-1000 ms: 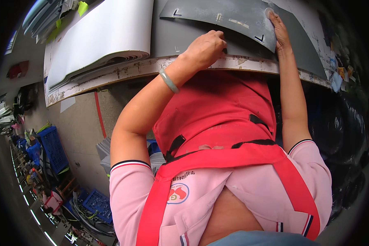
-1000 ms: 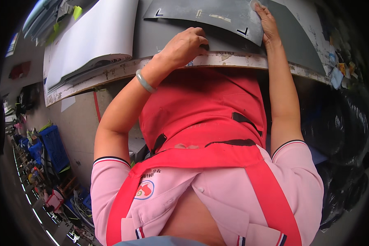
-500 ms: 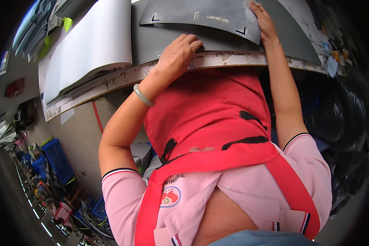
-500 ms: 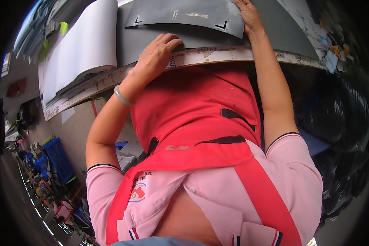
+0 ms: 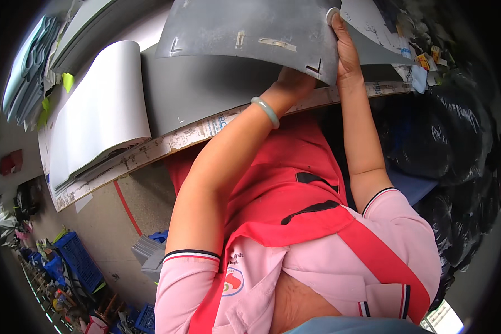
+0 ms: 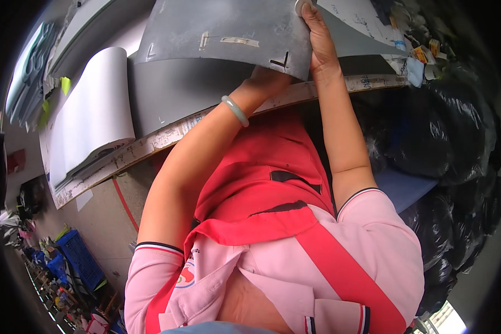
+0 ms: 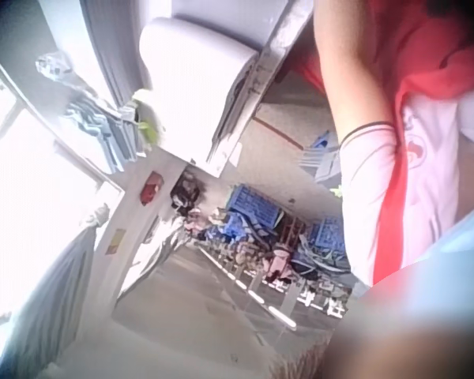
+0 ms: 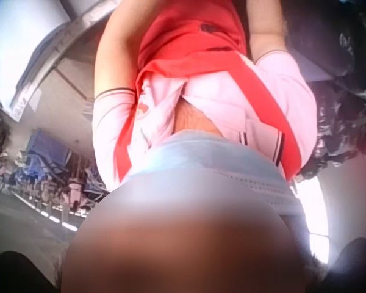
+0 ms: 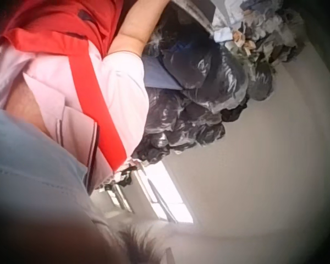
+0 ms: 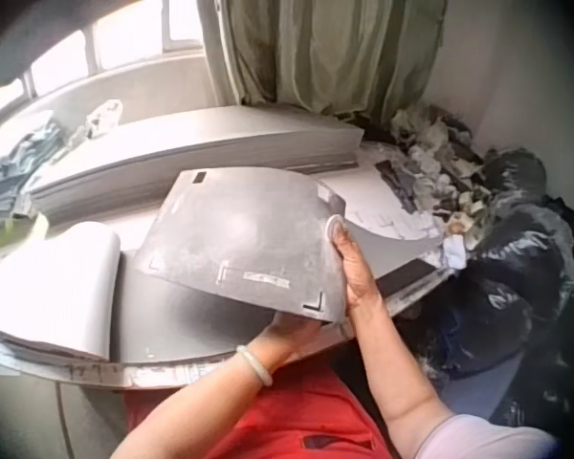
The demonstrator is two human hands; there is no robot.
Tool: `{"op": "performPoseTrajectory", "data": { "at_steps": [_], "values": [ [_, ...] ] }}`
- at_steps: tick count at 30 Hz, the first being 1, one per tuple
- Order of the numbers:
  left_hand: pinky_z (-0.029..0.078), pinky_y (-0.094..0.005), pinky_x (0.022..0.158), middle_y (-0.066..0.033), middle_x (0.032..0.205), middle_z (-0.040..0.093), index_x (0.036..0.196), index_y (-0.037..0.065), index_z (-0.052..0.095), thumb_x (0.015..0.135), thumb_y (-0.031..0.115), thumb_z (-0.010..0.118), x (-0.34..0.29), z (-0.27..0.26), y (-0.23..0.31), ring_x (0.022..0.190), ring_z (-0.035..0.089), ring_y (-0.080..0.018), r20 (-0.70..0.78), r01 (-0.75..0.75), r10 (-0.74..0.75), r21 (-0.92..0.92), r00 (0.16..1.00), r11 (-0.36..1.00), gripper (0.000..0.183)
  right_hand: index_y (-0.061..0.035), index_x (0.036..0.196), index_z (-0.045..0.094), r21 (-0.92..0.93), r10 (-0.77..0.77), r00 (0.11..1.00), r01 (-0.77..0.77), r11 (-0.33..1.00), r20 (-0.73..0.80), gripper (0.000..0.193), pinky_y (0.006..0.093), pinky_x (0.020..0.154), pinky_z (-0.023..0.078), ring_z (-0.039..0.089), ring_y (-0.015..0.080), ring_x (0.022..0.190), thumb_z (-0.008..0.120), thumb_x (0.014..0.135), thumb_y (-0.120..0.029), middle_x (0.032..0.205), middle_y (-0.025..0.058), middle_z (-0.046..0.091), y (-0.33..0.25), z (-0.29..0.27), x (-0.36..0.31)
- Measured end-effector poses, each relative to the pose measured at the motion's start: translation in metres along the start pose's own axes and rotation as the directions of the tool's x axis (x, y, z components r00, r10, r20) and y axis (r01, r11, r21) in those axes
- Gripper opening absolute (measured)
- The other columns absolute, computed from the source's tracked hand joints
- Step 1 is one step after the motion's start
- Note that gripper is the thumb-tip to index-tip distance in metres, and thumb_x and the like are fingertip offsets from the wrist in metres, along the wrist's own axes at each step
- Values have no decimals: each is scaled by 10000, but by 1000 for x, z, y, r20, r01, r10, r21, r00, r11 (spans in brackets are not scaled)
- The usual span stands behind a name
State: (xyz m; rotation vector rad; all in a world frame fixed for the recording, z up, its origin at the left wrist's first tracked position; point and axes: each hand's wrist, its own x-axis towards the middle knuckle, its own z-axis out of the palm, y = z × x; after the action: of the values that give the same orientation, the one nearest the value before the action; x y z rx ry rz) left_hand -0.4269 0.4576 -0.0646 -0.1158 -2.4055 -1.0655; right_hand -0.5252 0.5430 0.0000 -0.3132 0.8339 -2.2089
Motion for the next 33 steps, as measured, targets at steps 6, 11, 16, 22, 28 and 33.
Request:
{"op": "performPoseTrajectory", "data": {
  "at_steps": [6,11,16,22,28,33],
  "values": [
    [515,-398,876,-104,1134,679,1190,28,614,913,195,691,-28,-106,-15,1018,646,-229,-292,34,-70,-127,954,991,332,-87,1272,605,242,-3,983,-41,969,181,371,448,995,563,644,293,1170,639,982,-316,1275,153,648,-12,-2,-20],
    [537,-383,810,-98,1070,694,1155,12,623,903,190,713,-63,-261,-70,933,662,-222,-587,462,-330,86,740,882,321,-91,1202,642,145,-30,985,5,989,167,300,410,968,561,667,257,1112,590,1013,-318,1230,130,671,-46,4,-34],
    [558,-350,603,-92,897,707,1048,-31,635,893,169,744,-103,-467,-159,715,661,-192,-878,541,-195,85,438,836,275,-99,1191,640,45,-21,991,15,999,132,288,395,958,555,666,241,1100,560,1030,-324,1206,117,679,-38,-17,-18],
    [544,-352,473,-172,949,706,1004,-61,639,811,124,796,-312,-589,-121,707,699,-229,-922,909,-368,-248,-116,336,310,-64,1293,593,60,99,991,-104,993,87,381,411,1024,512,622,260,1171,587,1020,-330,1283,127,639,-11,-22,2],
    [516,-314,456,-103,822,679,1055,-59,657,831,208,780,-313,-523,-153,594,621,-186,-826,920,-558,-278,-82,276,370,-19,1357,539,-163,87,986,-110,980,-142,488,399,1023,507,614,259,1182,632,996,-334,1330,129,610,-14,4,-6],
    [579,-349,566,-195,940,708,1406,-92,444,805,286,786,-397,-582,-107,732,705,-270,-982,995,-165,90,95,34,788,-59,1276,594,-480,97,995,-78,874,14,339,314,934,545,645,194,1083,628,1007,-262,1214,76,652,15,-37,42]
  ]
}}
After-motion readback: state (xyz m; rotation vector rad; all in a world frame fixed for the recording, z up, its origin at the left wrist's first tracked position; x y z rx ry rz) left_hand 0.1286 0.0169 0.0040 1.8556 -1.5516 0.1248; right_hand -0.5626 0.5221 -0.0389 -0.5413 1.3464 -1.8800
